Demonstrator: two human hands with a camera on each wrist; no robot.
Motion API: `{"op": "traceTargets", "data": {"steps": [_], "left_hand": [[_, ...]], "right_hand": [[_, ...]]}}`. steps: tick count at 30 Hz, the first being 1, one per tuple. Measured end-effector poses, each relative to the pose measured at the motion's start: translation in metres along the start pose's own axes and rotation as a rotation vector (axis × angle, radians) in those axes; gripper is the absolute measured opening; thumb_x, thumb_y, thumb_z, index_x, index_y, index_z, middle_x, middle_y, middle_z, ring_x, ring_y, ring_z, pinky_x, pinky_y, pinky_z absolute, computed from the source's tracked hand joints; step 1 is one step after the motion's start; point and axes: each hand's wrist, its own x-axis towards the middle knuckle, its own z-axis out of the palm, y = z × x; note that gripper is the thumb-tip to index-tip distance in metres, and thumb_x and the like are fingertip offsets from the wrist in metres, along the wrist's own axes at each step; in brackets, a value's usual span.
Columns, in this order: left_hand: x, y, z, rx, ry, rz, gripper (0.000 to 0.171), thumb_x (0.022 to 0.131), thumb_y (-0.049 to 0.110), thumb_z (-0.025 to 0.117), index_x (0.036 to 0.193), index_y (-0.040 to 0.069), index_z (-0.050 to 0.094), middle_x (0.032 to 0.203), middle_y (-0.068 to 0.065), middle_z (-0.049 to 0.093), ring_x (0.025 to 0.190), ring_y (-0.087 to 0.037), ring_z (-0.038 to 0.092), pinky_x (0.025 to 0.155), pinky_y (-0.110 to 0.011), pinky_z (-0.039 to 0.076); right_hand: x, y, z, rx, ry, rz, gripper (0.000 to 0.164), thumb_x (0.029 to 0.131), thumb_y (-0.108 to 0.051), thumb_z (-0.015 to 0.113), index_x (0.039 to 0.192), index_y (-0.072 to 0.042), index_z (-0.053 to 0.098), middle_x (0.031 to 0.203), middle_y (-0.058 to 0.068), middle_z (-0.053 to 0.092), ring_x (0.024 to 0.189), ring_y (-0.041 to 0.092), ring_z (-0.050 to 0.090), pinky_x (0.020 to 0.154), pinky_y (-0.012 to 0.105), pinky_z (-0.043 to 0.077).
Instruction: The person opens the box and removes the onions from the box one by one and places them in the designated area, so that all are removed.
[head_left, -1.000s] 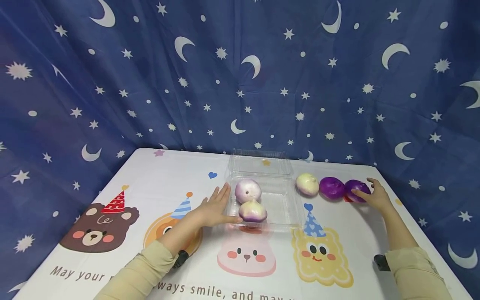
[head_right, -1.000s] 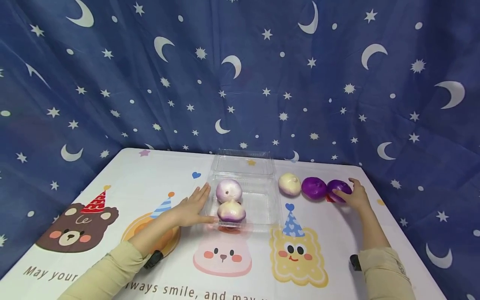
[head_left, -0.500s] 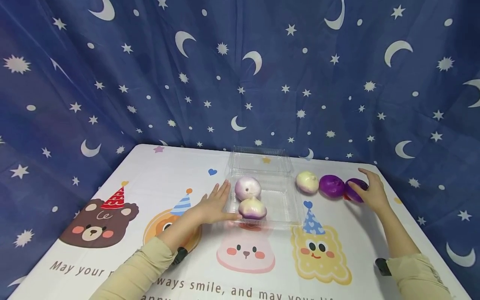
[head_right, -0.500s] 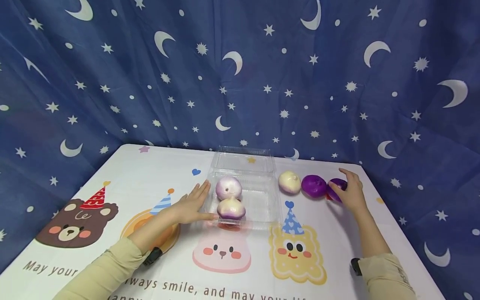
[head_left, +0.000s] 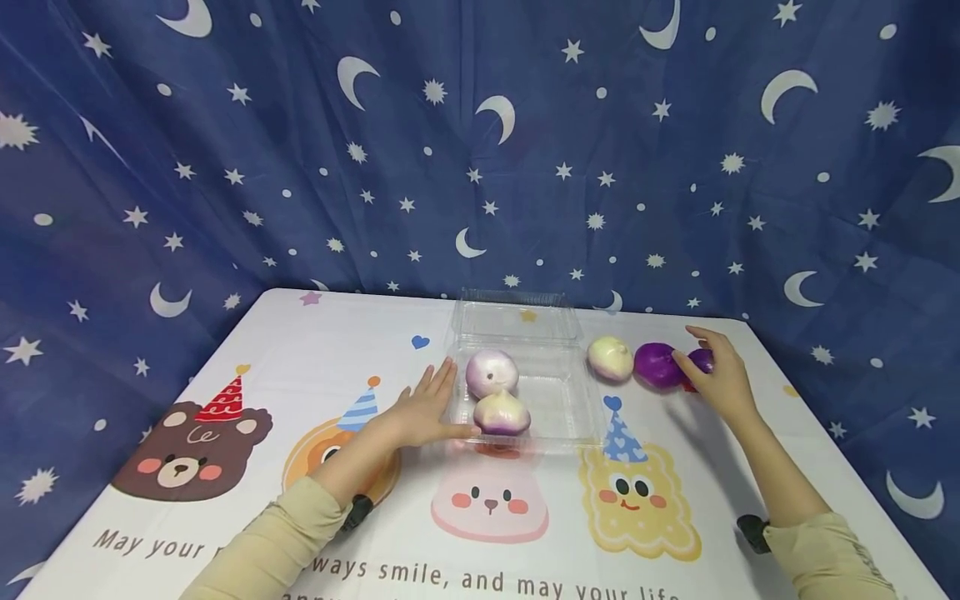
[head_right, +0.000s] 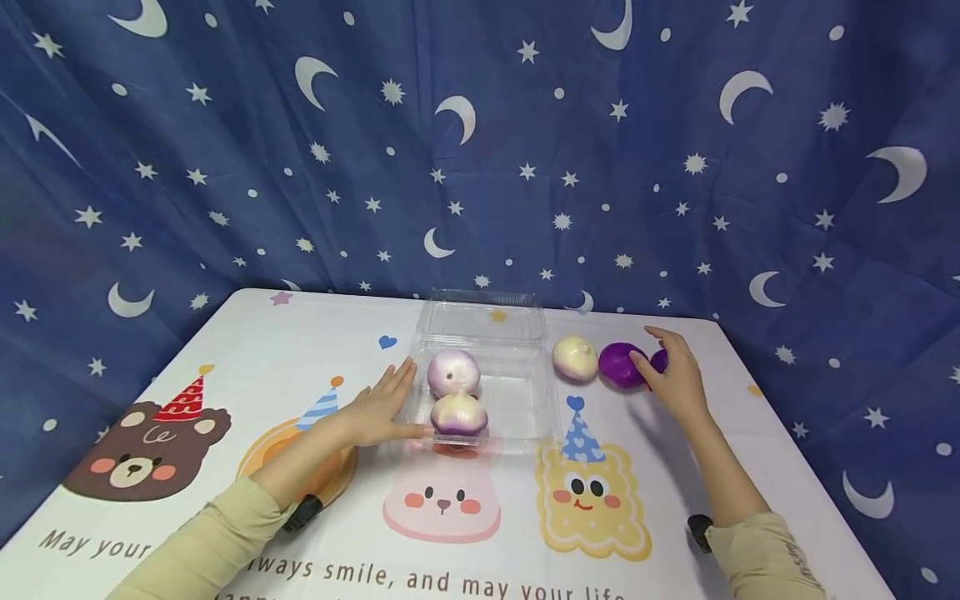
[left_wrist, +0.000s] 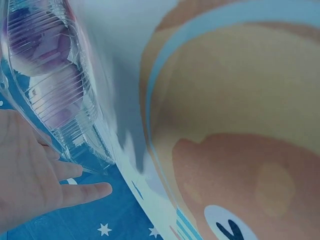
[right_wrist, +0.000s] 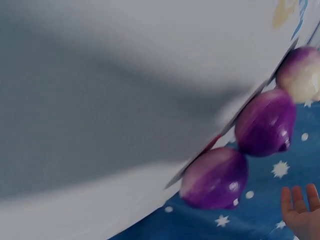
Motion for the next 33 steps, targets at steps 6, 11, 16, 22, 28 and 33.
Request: {"op": "traceTargets", "data": {"steps": [6,11,16,22,28,33], "left_hand": [[0.000,0.001,-0.002,0.005,-0.001,0.001,0.110,0.081,0.067,0.055,0.151,0.003,-0.001,0.159,-0.011,-0.008,0.146,-0.038,-0.002,0.109,-0.067,0.014],[-0.001,0.003,-0.004,0.000,-0.009,-0.004,0.110,0.081,0.065,0.056,0.151,0.003,-0.001,0.159,-0.010,-0.008,0.146,-0.038,-0.003,0.110,-0.066,0.014],[-0.001,0.003,-0.005,0.001,-0.010,-0.005,0.111,0.081,0.066,0.056,0.151,0.002,-0.001,0.159,-0.011,-0.008,0.146,-0.038,-0.002,0.109,-0.067,0.014],[0.002,0.003,-0.007,0.004,0.000,-0.003,0.111,0.081,0.067,0.055,0.151,0.003,-0.002,0.159,-0.010,-0.008,0.146,-0.038,-0.002,0.109,-0.067,0.014],[0.001,0.004,-0.006,-0.016,-0.009,-0.003,0.111,0.080,0.066,0.057,0.151,0.002,-0.001,0.159,-0.011,-0.007,0.146,-0.038,-0.002,0.110,-0.067,0.013],[0.000,0.002,-0.002,-0.013,-0.002,-0.002,0.111,0.080,0.066,0.057,0.151,0.002,0.000,0.159,-0.011,-0.006,0.146,-0.039,-0.001,0.109,-0.068,0.015]], "right_hand": [[-0.003,-0.020,0.015,0.048,0.002,-0.016,0.044,0.088,-0.010,0.064,0.127,0.006,0.051,0.125,0.029,0.052,0.111,0.045,0.051,0.089,0.057,0.043],[-0.005,-0.040,0.028,0.125,-0.062,-0.035,0.043,0.088,-0.007,0.064,0.127,0.007,0.050,0.124,0.028,0.053,0.110,0.044,0.052,0.090,0.055,0.045],[-0.006,-0.064,0.037,0.168,-0.125,-0.067,0.043,0.086,-0.005,0.065,0.125,0.007,0.051,0.124,0.027,0.054,0.109,0.043,0.055,0.089,0.055,0.046],[-0.007,-0.088,0.043,0.140,-0.173,-0.121,0.046,0.086,-0.008,0.067,0.127,0.004,0.050,0.126,0.024,0.053,0.111,0.042,0.052,0.088,0.055,0.048],[-0.022,-0.102,0.053,0.127,-0.191,-0.172,0.052,0.084,-0.011,0.070,0.131,-0.001,0.049,0.131,0.020,0.053,0.117,0.041,0.051,0.092,0.054,0.047],[-0.032,-0.114,0.060,0.138,-0.207,-0.192,0.058,0.084,-0.017,0.070,0.136,-0.005,0.047,0.140,0.018,0.047,0.131,0.039,0.042,0.104,0.056,0.036]]}}
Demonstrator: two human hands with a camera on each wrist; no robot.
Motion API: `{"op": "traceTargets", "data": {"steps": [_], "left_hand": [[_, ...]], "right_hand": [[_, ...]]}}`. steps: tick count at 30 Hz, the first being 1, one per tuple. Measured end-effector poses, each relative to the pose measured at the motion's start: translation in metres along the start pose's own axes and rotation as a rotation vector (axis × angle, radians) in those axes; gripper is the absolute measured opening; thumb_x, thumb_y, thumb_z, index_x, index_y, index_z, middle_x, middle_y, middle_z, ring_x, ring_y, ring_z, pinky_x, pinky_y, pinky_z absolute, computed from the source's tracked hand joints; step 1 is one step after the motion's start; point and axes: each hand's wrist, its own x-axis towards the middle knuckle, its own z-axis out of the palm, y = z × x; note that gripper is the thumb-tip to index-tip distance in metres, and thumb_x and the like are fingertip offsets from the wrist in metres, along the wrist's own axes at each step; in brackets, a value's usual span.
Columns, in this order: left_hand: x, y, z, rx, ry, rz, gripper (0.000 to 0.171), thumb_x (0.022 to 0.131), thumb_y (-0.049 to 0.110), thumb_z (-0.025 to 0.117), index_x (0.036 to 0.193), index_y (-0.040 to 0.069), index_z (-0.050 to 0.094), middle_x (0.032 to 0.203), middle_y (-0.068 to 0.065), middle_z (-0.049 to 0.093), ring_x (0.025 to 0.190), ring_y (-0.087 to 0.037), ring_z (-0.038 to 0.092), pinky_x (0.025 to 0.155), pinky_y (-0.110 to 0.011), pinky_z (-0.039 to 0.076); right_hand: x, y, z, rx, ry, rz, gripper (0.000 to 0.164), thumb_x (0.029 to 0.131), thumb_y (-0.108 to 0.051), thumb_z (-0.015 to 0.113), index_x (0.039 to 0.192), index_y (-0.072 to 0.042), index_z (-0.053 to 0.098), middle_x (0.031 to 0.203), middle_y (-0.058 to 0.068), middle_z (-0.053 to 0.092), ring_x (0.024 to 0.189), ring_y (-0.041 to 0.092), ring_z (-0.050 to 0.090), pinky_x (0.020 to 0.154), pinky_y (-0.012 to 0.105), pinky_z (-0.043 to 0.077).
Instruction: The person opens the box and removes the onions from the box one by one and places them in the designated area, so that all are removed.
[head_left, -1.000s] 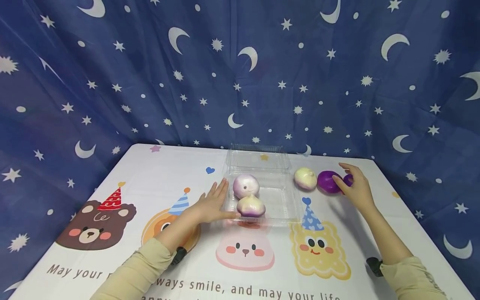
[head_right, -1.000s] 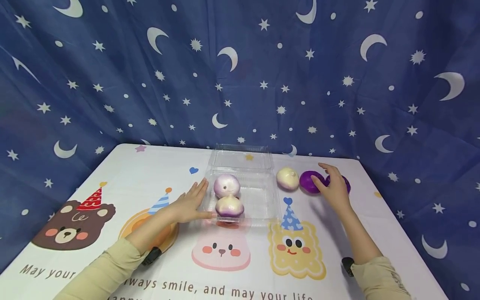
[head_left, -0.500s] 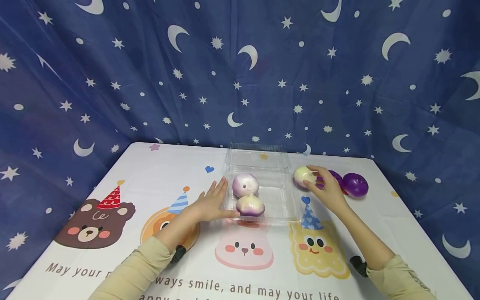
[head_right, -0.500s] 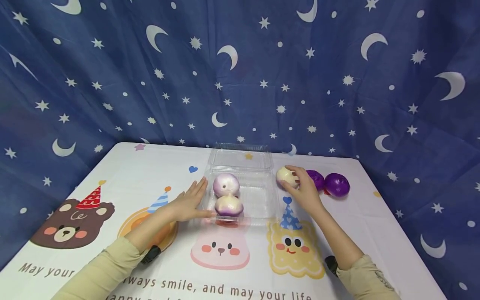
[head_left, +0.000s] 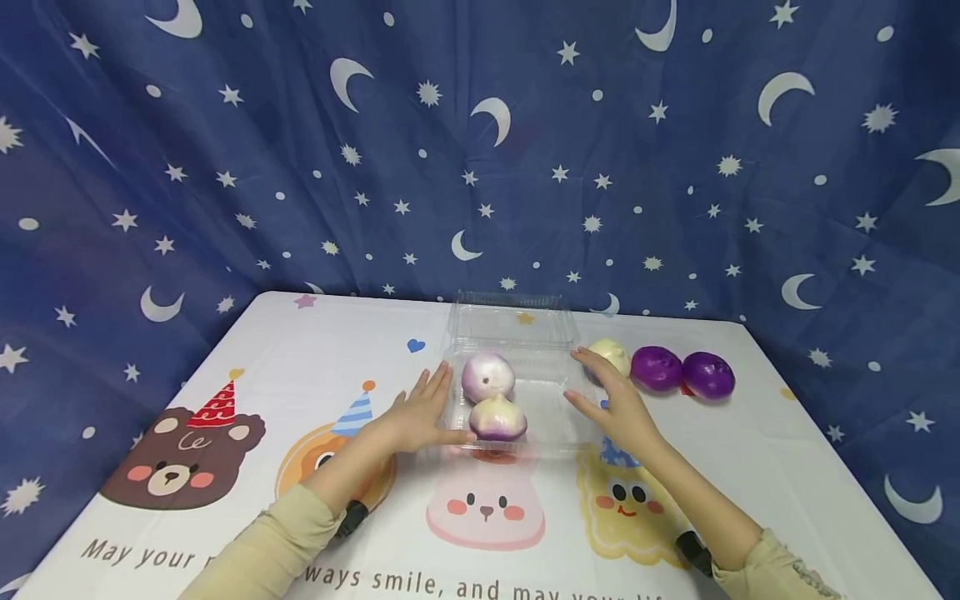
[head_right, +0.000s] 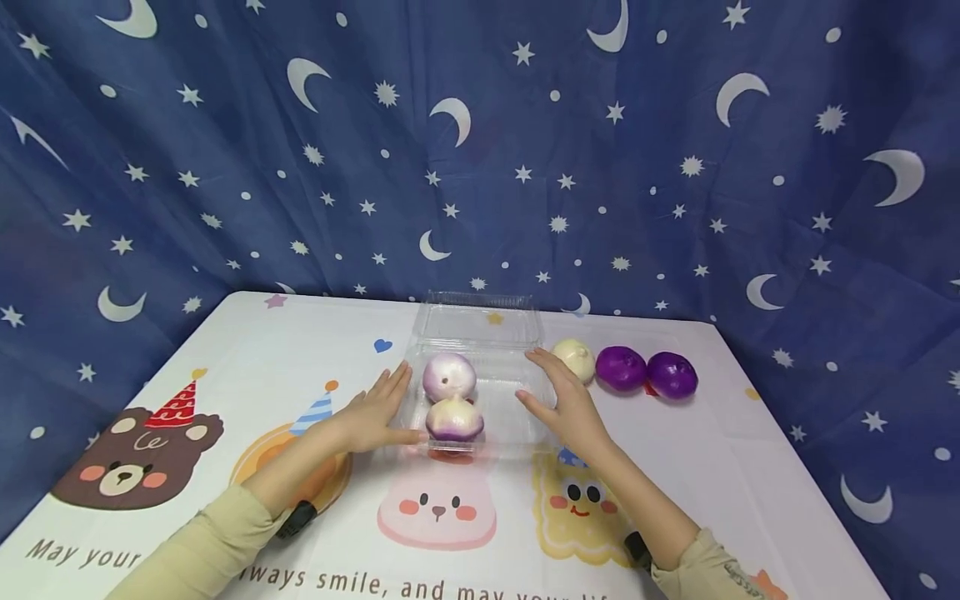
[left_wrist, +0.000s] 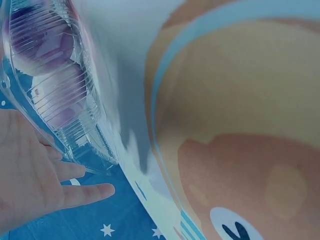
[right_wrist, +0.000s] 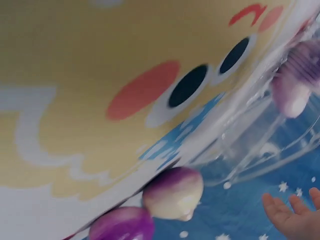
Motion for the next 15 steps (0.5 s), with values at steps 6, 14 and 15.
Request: {"op": "traceTargets", "data": {"steps": [6,14,15], "left_hand": [[-0.003,-0.002,0.002,0.002,0.004,-0.005,0.111,0.080,0.067,0.056,0.151,0.004,-0.001,0.159,-0.010,-0.008,0.146,-0.038,-0.002,0.109,-0.067,0.014],[-0.001,0.000,0.000,0.000,-0.002,0.002,0.110,0.081,0.066,0.056,0.151,0.003,-0.001,0.159,-0.011,-0.006,0.145,-0.039,-0.001,0.109,-0.068,0.014],[-0.001,0.000,0.000,-0.001,-0.001,0.002,0.110,0.081,0.066,0.056,0.151,0.002,0.000,0.159,-0.012,-0.006,0.145,-0.039,-0.001,0.108,-0.068,0.014]], "right_hand": [[-0.002,-0.012,0.014,0.037,-0.040,-0.023,0.057,0.084,-0.018,0.071,0.134,-0.005,0.048,0.136,0.017,0.050,0.127,0.036,0.047,0.096,0.053,0.044],[0.001,-0.020,0.025,0.173,-0.110,0.078,0.054,0.085,-0.015,0.069,0.133,-0.003,0.048,0.135,0.021,0.050,0.122,0.044,0.048,0.091,0.056,0.047],[0.001,-0.021,0.026,0.186,-0.120,0.090,0.054,0.085,-0.015,0.069,0.133,-0.003,0.047,0.135,0.021,0.050,0.122,0.044,0.047,0.092,0.056,0.046]]}}
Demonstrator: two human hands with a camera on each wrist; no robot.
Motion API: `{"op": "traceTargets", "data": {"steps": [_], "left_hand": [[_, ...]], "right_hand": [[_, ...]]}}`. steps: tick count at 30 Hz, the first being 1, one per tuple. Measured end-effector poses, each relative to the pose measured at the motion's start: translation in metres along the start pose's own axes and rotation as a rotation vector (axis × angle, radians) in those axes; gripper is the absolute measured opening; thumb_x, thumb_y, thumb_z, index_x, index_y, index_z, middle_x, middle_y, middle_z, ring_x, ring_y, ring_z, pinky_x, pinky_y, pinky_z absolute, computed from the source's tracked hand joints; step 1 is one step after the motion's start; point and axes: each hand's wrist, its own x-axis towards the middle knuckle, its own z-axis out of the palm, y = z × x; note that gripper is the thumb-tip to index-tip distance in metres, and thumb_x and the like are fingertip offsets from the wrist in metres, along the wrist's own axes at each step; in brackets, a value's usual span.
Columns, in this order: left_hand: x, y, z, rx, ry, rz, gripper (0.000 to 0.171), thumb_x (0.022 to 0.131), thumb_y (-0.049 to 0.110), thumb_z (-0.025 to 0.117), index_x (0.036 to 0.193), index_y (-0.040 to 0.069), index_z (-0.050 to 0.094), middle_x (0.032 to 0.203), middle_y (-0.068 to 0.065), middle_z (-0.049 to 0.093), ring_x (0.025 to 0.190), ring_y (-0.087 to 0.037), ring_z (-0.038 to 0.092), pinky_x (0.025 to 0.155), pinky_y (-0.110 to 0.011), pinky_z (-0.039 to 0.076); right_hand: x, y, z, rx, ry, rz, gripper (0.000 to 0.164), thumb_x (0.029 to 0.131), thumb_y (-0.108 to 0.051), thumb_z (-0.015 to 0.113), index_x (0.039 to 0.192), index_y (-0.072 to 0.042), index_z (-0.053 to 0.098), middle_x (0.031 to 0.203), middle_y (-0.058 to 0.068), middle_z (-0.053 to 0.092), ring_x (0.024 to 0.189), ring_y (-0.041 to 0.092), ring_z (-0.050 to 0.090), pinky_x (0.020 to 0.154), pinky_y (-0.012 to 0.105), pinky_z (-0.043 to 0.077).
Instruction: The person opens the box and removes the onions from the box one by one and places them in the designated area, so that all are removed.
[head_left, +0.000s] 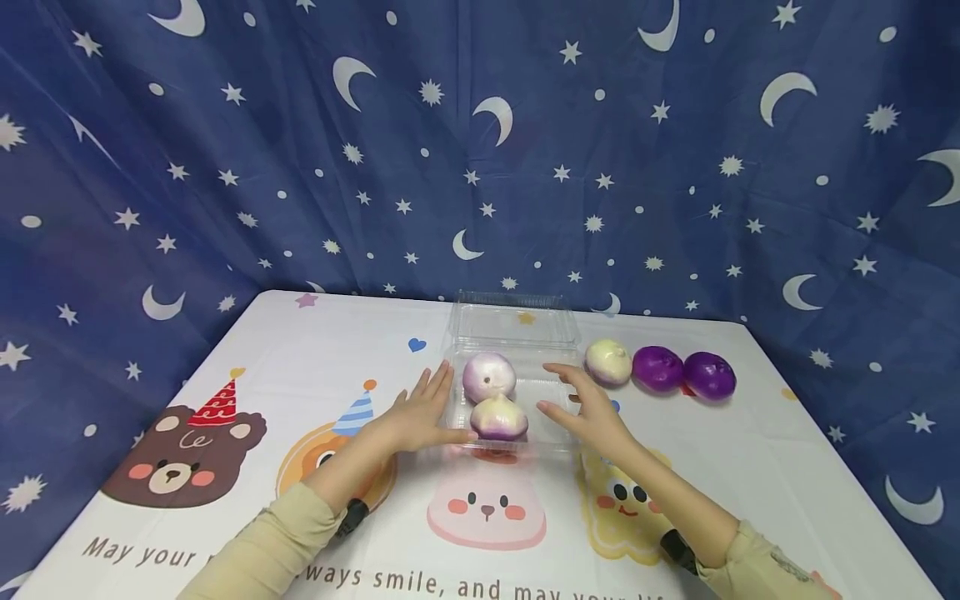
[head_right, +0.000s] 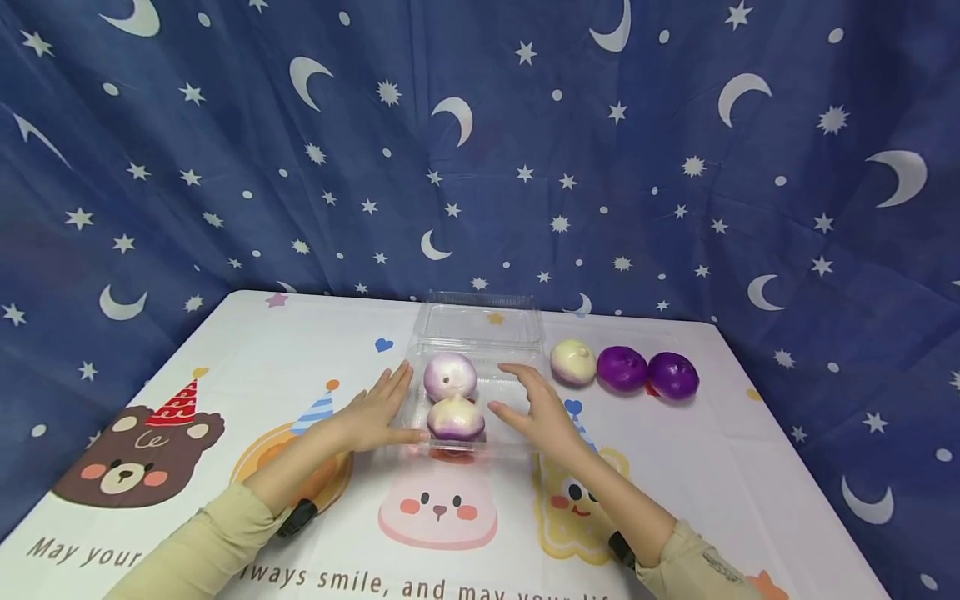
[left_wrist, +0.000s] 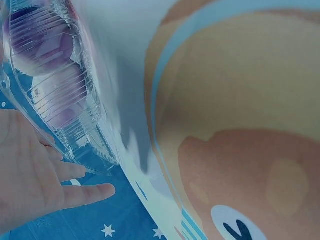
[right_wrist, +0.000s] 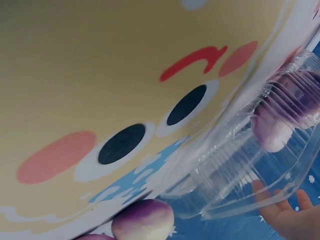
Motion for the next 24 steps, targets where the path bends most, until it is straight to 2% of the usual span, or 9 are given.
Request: {"op": "traceTargets", "data": {"steps": [9,14,20,24], "left_hand": [[0.001,-0.002,0.001,0.011,0.000,-0.004,0.110,0.081,0.067,0.055,0.151,0.002,0.000,0.159,-0.011,-0.006,0.146,-0.039,-0.001,0.109,-0.067,0.015],[0.001,-0.001,0.000,0.013,-0.008,-0.005,0.110,0.081,0.067,0.055,0.151,0.002,-0.001,0.159,-0.011,-0.007,0.146,-0.038,-0.002,0.109,-0.067,0.014],[0.001,0.000,-0.001,0.009,-0.010,-0.009,0.109,0.082,0.065,0.056,0.151,0.002,-0.001,0.159,-0.011,-0.008,0.146,-0.038,-0.003,0.110,-0.066,0.013],[0.000,0.000,0.000,0.007,-0.012,-0.008,0.107,0.084,0.061,0.057,0.151,0.002,-0.002,0.159,-0.011,-0.009,0.146,-0.038,-0.003,0.110,-0.067,0.013]], "right_hand": [[0.009,-0.001,0.008,0.066,-0.154,0.115,0.053,0.089,-0.021,0.065,0.135,-0.004,0.045,0.140,0.024,0.044,0.125,0.050,0.042,0.095,0.060,0.043],[0.014,0.000,0.011,0.102,-0.191,0.133,0.053,0.089,-0.020,0.065,0.134,-0.002,0.045,0.138,0.027,0.044,0.123,0.052,0.044,0.096,0.057,0.044],[0.021,0.002,0.011,0.181,-0.255,0.182,0.054,0.091,-0.022,0.062,0.136,0.001,0.043,0.139,0.030,0.041,0.124,0.051,0.043,0.102,0.054,0.040],[0.025,0.004,0.012,0.261,-0.306,0.251,0.054,0.093,-0.023,0.059,0.138,0.001,0.040,0.141,0.032,0.037,0.125,0.050,0.043,0.096,0.054,0.045]]}}
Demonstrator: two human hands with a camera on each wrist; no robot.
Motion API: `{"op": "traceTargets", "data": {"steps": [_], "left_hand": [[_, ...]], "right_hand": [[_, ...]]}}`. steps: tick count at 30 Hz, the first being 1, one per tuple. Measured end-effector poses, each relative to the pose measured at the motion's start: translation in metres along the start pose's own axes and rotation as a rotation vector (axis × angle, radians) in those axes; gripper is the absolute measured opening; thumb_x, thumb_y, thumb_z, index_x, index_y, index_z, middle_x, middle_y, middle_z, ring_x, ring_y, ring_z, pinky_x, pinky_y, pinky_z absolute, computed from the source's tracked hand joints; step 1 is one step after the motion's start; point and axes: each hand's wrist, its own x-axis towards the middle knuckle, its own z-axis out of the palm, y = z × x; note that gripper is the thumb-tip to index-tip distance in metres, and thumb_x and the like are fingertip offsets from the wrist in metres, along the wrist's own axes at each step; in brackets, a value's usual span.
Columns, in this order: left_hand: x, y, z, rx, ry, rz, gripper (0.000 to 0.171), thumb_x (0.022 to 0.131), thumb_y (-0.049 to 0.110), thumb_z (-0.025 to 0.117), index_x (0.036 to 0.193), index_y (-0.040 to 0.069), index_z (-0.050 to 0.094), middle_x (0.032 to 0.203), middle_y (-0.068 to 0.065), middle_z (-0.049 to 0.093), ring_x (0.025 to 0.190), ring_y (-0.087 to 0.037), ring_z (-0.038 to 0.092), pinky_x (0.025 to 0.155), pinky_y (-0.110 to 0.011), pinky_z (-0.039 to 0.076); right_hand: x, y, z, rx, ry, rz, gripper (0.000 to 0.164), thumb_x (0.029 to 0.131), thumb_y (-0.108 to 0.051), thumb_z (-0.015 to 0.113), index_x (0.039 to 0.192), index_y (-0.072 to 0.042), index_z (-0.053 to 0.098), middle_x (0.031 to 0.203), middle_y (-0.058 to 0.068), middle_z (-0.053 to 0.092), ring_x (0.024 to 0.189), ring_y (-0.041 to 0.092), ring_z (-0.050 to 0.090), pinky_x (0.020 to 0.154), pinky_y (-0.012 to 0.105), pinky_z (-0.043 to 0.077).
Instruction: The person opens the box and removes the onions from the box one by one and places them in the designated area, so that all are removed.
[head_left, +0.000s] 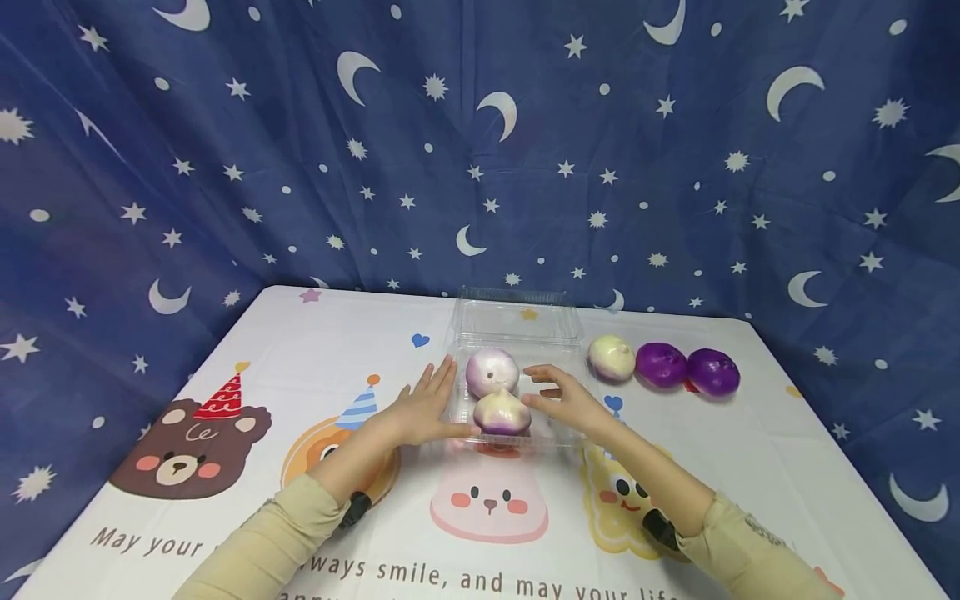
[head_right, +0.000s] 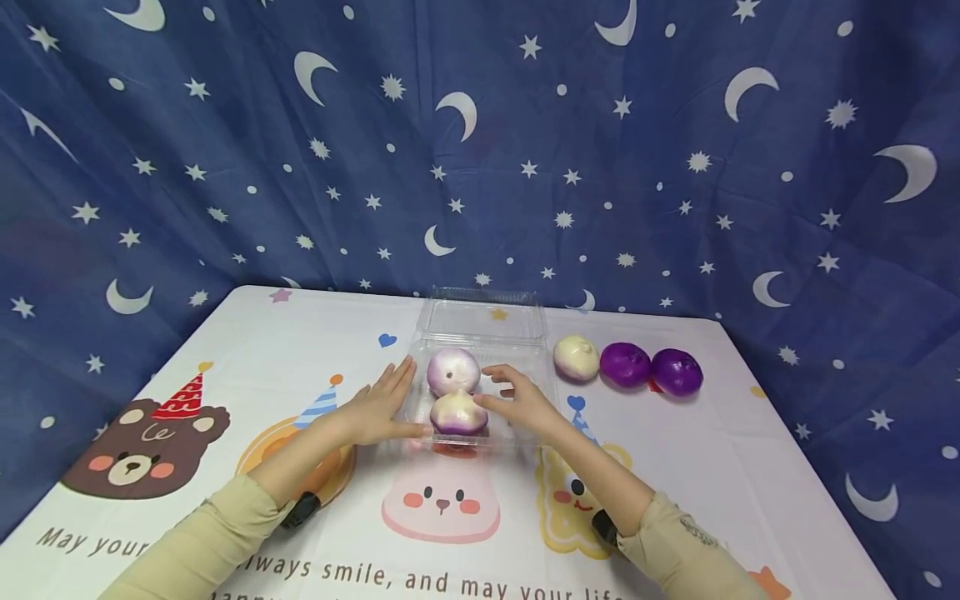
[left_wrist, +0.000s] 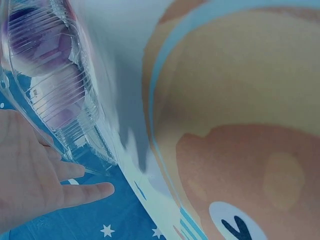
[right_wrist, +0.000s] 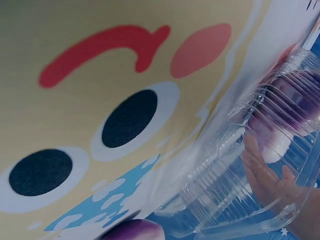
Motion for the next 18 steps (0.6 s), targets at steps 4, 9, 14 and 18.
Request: {"op": "traceTargets", "data": {"steps": [4,9,14,18], "left_hand": [[0.000,0.001,0.000,0.003,-0.002,0.003,0.107,0.084,0.062,0.056,0.151,0.002,-0.002,0.159,-0.011,-0.008,0.146,-0.038,-0.003,0.110,-0.067,0.013],[0.001,0.001,-0.001,0.009,-0.001,0.004,0.108,0.083,0.064,0.056,0.151,0.002,-0.001,0.159,-0.012,-0.007,0.146,-0.039,-0.002,0.109,-0.067,0.014],[0.000,-0.001,-0.001,0.001,0.003,-0.003,0.110,0.082,0.066,0.056,0.151,0.002,-0.001,0.159,-0.011,-0.007,0.146,-0.038,-0.002,0.110,-0.067,0.014],[0.000,0.000,0.001,-0.012,0.004,-0.003,0.111,0.081,0.066,0.056,0.151,0.003,-0.001,0.159,-0.010,-0.008,0.146,-0.037,-0.002,0.110,-0.066,0.013]], "right_hand": [[0.003,-0.002,0.001,0.067,-0.026,0.063,0.056,0.093,-0.022,0.060,0.139,0.001,0.039,0.141,0.032,0.036,0.124,0.048,0.046,0.090,0.055,0.049],[0.005,-0.007,0.004,0.096,-0.042,0.118,0.054,0.092,-0.022,0.061,0.137,-0.001,0.040,0.140,0.030,0.038,0.123,0.047,0.047,0.090,0.052,0.050],[0.009,-0.007,0.011,0.069,-0.046,0.136,0.053,0.090,-0.022,0.063,0.134,-0.002,0.044,0.136,0.029,0.041,0.118,0.042,0.052,0.081,0.044,0.053],[0.011,-0.004,0.016,0.064,-0.050,0.146,0.051,0.087,-0.022,0.066,0.131,-0.002,0.047,0.133,0.028,0.044,0.108,0.034,0.058,0.072,0.038,0.054]]}}
